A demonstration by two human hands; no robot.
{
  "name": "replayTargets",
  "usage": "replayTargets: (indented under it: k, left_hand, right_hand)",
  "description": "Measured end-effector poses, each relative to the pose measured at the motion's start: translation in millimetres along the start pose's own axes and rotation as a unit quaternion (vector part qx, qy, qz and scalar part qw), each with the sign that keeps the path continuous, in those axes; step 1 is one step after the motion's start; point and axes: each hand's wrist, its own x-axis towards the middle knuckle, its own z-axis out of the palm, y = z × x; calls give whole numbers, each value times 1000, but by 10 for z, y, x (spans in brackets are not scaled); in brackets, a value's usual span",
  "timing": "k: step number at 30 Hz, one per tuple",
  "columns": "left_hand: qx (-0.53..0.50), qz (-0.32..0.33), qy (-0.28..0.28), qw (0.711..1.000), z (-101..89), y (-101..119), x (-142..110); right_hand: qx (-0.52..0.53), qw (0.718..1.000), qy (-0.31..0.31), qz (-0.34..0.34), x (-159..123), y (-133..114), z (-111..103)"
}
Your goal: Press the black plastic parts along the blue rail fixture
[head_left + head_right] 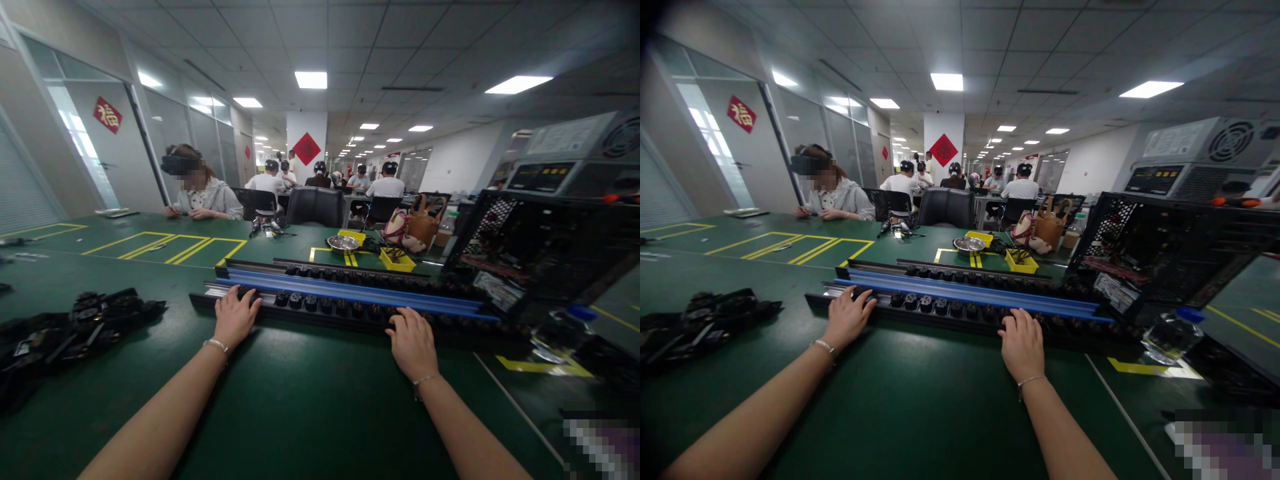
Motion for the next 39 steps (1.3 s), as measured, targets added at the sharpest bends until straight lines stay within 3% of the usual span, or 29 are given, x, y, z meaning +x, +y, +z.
replayTargets:
  k: [22,39]
  left_hand:
    - [-12,-5,-7,1000,-29,-12,5]
    - [-16,-26,-1,1000,-2,-155,62]
  right_hand:
    - [-18,1000,-7,6,-2,-6,-31]
    - [-4,1000,-6,7,-16,22,4]
